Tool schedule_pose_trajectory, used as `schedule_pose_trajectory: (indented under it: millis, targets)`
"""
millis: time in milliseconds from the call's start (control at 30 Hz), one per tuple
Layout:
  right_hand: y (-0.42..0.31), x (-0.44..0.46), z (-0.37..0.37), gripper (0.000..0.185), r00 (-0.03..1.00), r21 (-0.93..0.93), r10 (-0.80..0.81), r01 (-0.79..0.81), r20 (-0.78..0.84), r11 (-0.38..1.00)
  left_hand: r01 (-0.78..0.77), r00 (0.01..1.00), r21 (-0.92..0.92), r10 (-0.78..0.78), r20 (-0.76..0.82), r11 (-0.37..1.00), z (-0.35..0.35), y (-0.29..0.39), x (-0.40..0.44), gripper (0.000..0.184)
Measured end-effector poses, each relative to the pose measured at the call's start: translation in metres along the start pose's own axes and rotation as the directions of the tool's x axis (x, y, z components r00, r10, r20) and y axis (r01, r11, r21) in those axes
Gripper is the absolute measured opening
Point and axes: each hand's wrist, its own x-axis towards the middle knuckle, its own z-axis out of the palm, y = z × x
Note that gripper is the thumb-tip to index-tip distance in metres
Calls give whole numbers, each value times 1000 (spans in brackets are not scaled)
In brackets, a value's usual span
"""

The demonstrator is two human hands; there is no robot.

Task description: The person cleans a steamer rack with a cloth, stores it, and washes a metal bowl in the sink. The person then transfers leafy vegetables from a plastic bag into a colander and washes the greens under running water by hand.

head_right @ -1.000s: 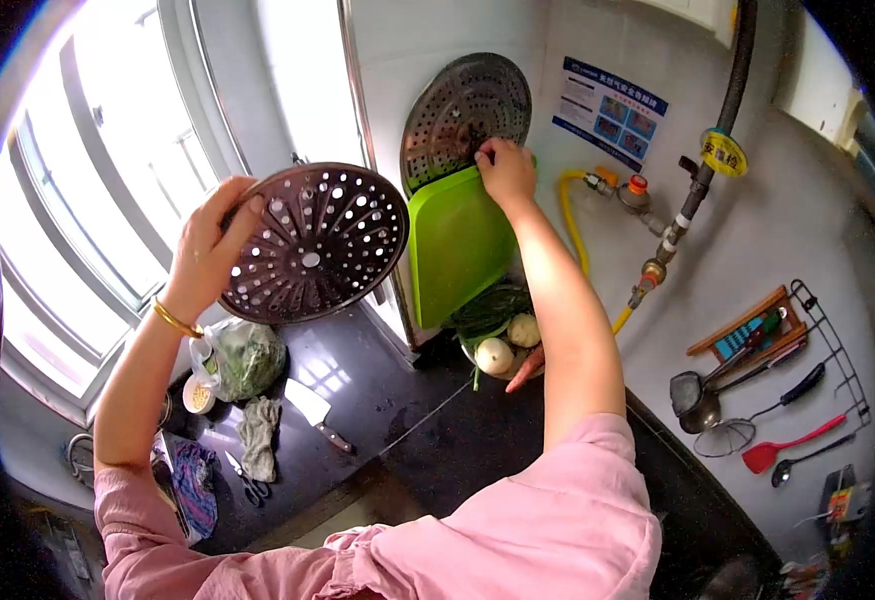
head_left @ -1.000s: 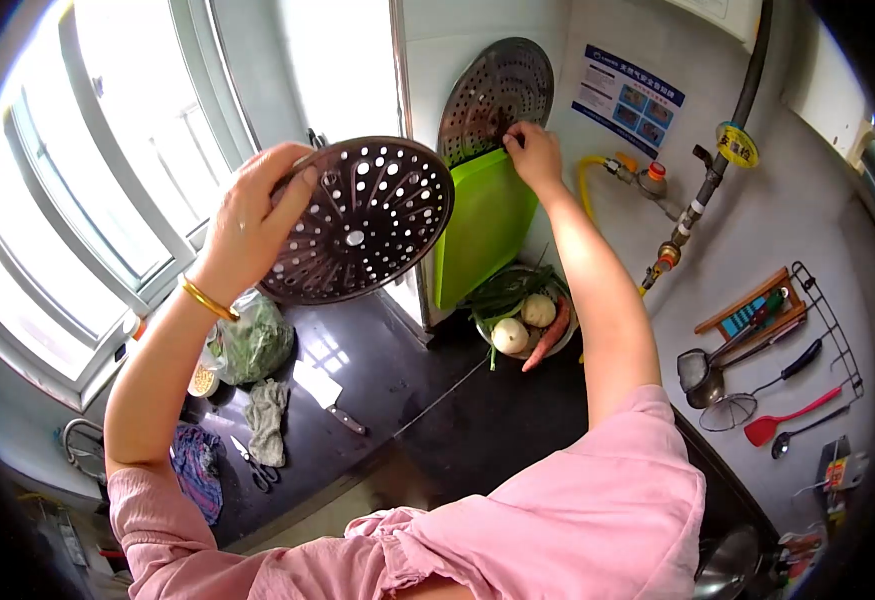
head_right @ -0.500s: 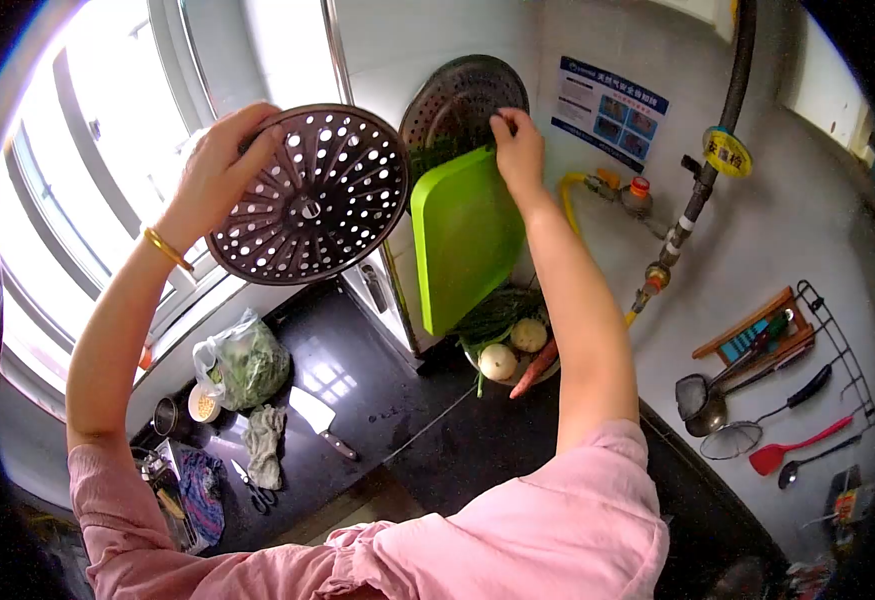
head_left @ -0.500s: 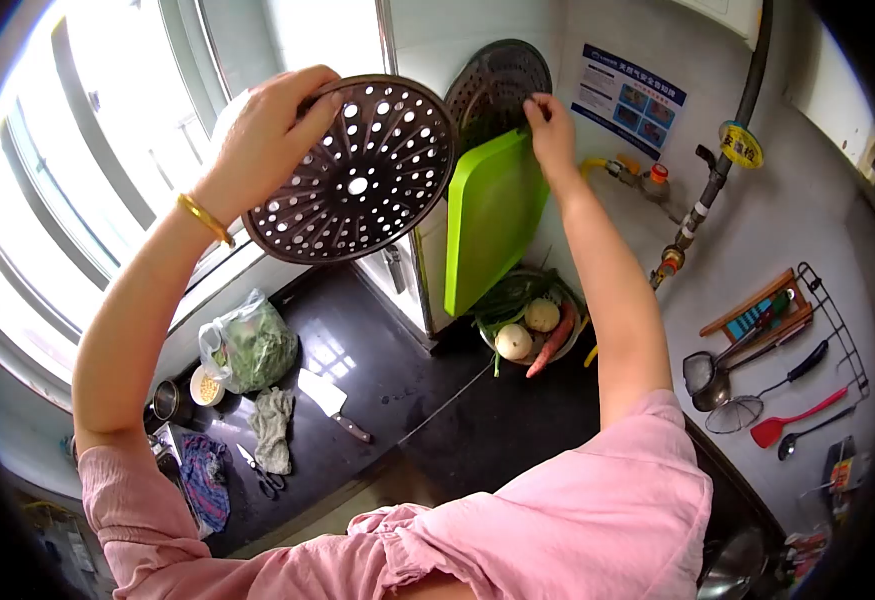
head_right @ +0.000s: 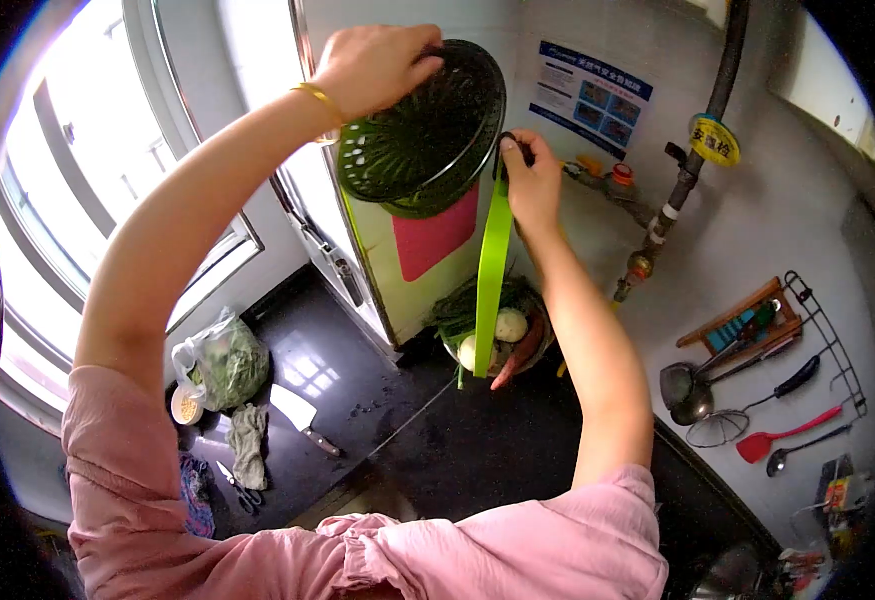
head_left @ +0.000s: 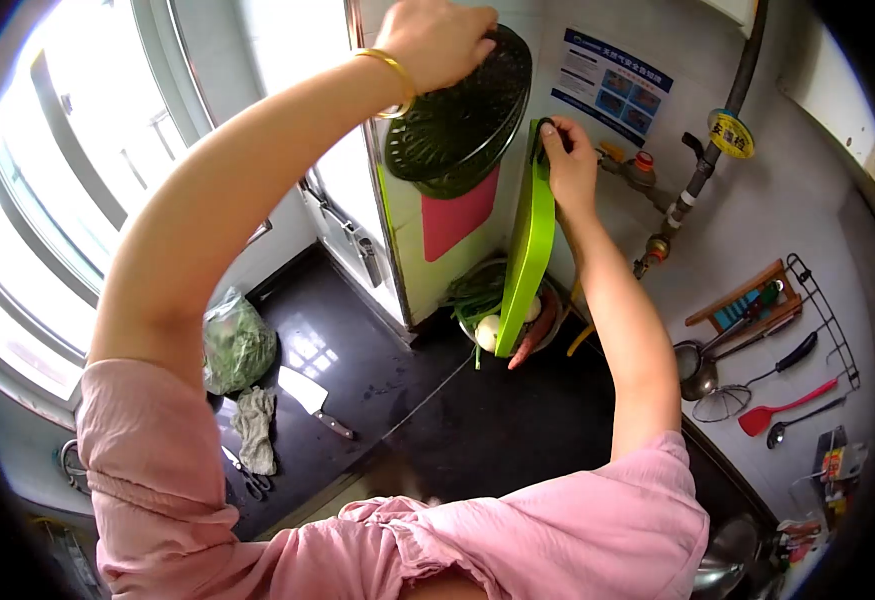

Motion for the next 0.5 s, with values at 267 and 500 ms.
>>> schedule_pose_trajectory:
  millis: [267,500]
  targets:
    - [4,-11,7,25,999,37,-2,3,-36,999,-43,999,243,48,-13,969,58,2,35,17]
    - [4,4,31,27,999,-35,-31,32,18,999,7,992,279,28,-120,960,71,-6,40,15]
